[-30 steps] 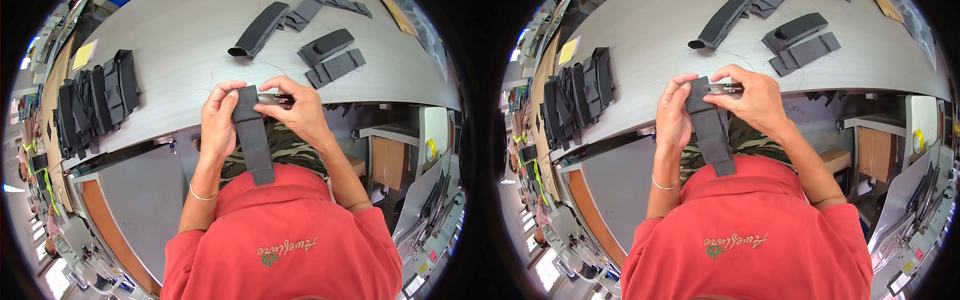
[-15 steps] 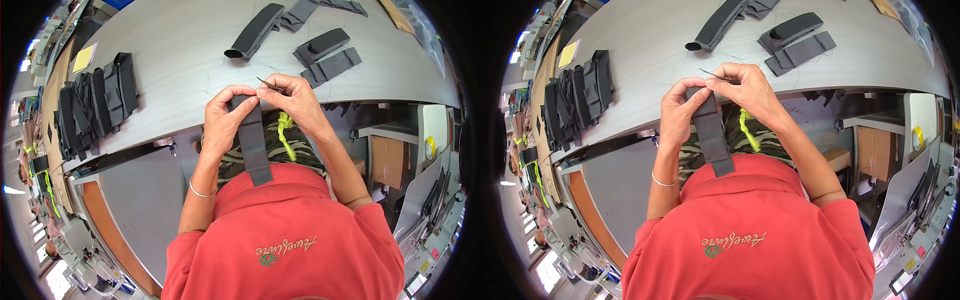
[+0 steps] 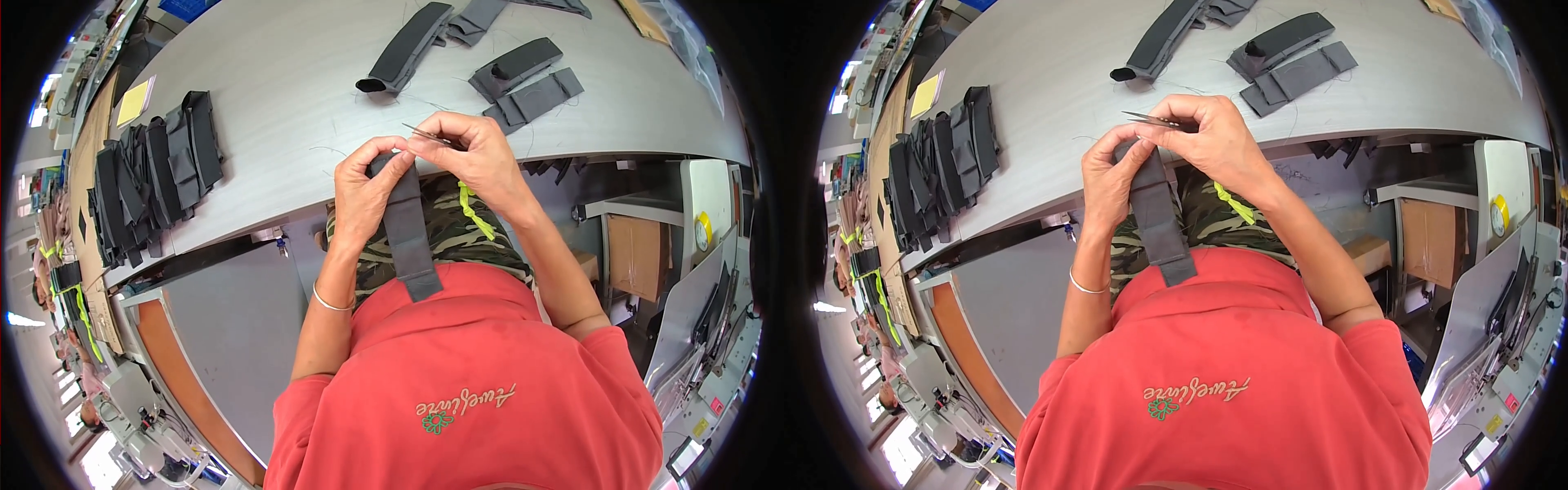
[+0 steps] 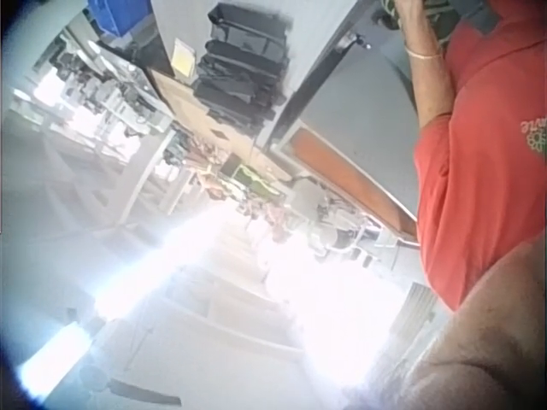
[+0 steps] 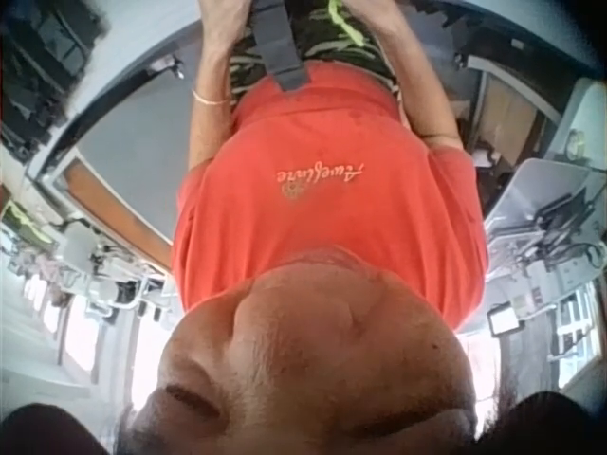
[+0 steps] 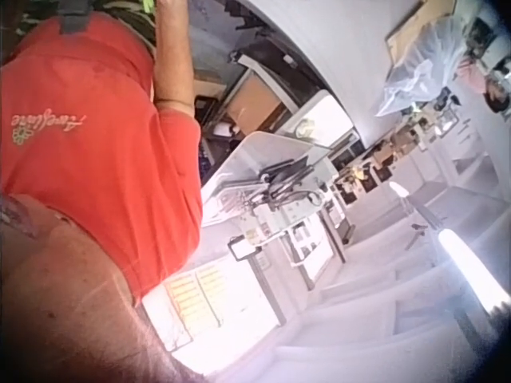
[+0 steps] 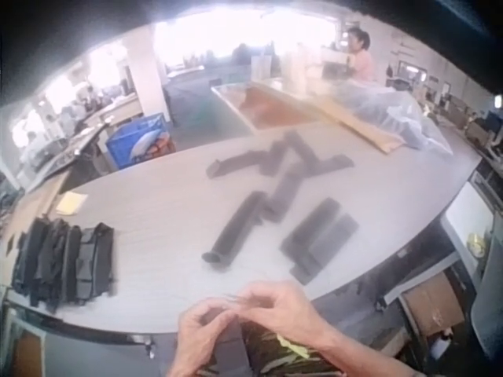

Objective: Trimming excess threads and inspecting fabric straps at a workbench.

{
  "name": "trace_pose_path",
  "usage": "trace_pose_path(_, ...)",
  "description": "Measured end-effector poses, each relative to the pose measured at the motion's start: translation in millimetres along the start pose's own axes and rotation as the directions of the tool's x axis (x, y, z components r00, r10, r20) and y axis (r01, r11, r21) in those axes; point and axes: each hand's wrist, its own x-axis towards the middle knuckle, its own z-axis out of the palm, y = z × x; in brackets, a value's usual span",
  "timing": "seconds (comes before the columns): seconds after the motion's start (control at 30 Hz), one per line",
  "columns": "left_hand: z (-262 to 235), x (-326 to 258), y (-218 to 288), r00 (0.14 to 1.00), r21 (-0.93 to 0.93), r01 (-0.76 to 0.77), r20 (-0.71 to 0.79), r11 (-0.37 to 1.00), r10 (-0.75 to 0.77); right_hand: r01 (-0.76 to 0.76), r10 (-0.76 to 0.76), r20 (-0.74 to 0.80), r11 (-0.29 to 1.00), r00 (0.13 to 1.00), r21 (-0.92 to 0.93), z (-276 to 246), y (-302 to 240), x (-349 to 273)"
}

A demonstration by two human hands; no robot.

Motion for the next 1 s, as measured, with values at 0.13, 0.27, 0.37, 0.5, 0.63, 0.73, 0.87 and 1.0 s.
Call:
trace_pose_path(0.13, -6.5, 2.0, -9.5, 0.999, -0.042, 0.044, -0.002, 0.998, -0.044, 0.149, -0.182, -0.148, 0.966, 0.972, -0.211, 1.9, 15.0, 3.0)
trace_pose_path(0.27, -6.0, -0.4, -9.2, 0.993, -0.273, 0.117, 0.017, 0.955, -0.117, 0.221, -0.315, -0.214, 0.902, 0.925, -0.370, 0.1, 19.7, -4.4)
trace_pose_path(0.37, -5.8, -0.3, -9.0, 0.987, -0.349, 0.163, 0.058, 0.923, -0.152, 0.260, -0.422, -0.158, 0.769, 0.892, -0.584, -2.2, 26.1, -8.8)
trace_pose_path(0.5, -3.0, 0.5, -9.5, 0.983, -0.381, 0.178, 0.101, 0.907, -0.151, 0.279, -0.526, -0.069, 0.553, 0.848, -0.785, -1.0, 27.1, -7.8)
trace_pose_path(0.63, -2.9, 0.5, -9.7, 0.980, -0.366, 0.193, 0.117, 0.910, -0.161, 0.290, -0.567, -0.004, 0.427, 0.824, -0.856, 0.5, 27.7, -6.3)
trace_pose_path(0.73, -2.8, -0.3, -8.9, 0.979, -0.363, 0.196, 0.124, 0.911, -0.161, 0.290, -0.581, 0.004, 0.400, 0.814, -0.870, 1.0, 27.1, -7.7)
trace_pose_path(0.87, -3.0, -0.3, -12.6, 0.978, -0.371, 0.203, 0.126, 0.906, -0.168, 0.291, -0.588, 0.012, 0.382, 0.809, -0.877, 0.6, 29.5, -6.7)
trace_pose_path(1.0, -2.8, -1.9, -12.2, 0.976, -0.358, 0.210, 0.136, 0.910, -0.171, 0.322, -0.611, 0.026, 0.381, 0.791, -0.866, -0.9, 32.1, -6.0)
